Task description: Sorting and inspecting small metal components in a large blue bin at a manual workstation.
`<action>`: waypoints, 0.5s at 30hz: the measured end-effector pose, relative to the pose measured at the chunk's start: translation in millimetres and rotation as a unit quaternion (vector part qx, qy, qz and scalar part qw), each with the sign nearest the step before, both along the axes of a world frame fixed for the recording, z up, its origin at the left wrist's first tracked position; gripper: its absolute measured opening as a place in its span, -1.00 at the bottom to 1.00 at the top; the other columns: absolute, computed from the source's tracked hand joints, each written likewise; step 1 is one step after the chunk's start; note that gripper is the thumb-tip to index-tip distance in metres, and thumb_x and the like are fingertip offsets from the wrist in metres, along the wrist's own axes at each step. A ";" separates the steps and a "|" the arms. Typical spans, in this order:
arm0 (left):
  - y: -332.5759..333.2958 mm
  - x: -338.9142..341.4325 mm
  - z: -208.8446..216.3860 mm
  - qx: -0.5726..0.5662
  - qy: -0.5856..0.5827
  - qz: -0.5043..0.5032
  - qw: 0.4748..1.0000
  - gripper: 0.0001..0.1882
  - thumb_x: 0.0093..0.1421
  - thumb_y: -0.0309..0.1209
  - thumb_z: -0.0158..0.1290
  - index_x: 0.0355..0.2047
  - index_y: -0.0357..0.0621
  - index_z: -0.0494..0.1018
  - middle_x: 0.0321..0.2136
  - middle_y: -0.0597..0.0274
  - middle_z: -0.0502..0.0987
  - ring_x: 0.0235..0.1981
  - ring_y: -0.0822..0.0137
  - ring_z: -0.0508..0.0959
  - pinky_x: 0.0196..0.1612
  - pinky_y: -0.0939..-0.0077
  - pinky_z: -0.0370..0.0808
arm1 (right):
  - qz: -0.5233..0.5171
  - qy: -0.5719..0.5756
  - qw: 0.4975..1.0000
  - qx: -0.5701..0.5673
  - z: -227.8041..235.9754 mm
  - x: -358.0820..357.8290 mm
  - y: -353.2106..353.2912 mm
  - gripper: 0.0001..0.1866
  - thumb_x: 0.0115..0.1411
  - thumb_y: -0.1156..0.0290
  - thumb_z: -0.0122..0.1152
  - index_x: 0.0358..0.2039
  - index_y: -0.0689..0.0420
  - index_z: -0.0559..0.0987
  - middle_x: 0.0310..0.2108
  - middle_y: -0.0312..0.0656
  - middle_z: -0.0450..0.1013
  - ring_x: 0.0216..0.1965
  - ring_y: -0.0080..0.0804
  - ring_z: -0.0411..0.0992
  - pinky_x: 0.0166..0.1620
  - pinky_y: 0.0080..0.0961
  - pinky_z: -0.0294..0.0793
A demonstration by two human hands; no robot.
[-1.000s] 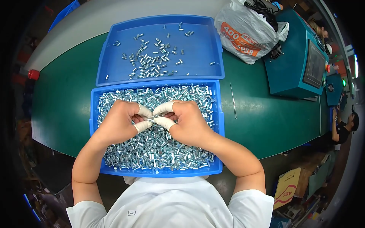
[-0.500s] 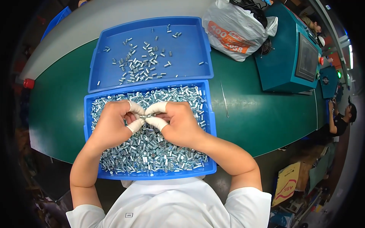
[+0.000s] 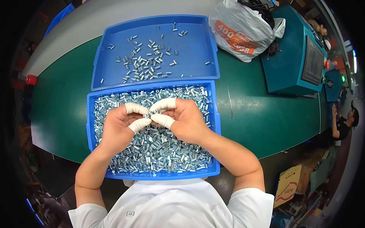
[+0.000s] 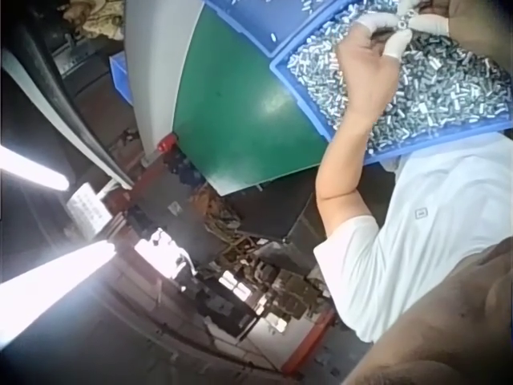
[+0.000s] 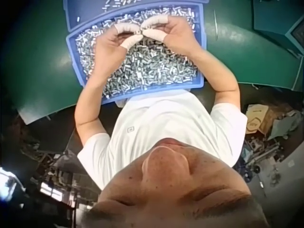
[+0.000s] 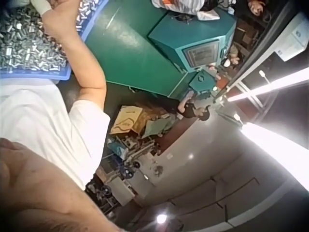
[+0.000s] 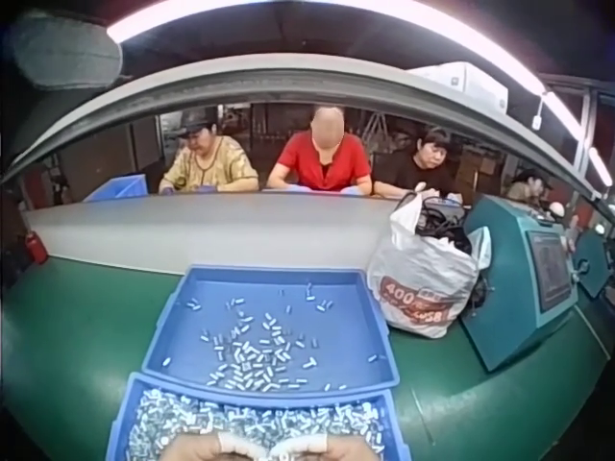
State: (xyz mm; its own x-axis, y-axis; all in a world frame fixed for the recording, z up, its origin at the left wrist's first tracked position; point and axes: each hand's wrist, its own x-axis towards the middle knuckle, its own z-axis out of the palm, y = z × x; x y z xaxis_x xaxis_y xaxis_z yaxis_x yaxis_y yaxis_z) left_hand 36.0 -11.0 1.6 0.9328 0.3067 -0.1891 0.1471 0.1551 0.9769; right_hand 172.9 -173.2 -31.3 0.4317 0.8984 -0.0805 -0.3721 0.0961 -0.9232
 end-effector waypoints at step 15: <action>1.0 -8.4 -15.7 0.083 -0.072 0.034 0.993 -0.76 0.15 -0.65 0.28 -0.15 -0.25 0.65 -0.29 0.11 0.66 -0.33 0.34 0.70 -0.20 0.53 0.67 | 0.034 -0.005 0.999 -0.007 2.9 2.6 3.1 -0.80 0.30 0.64 0.26 -0.07 0.33 0.58 -0.21 -0.14 0.59 -0.16 -0.44 0.61 -0.07 -0.49 0.65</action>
State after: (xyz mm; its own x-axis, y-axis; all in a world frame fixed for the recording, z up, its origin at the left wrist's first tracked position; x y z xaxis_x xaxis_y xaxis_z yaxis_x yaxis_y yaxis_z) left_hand 27.6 -10.1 -14.1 0.9224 0.3862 0.0040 -0.0021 -0.0054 1.0000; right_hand 175.5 -170.1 -28.4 0.3703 0.9246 -0.0892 -0.3686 0.0582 -0.9278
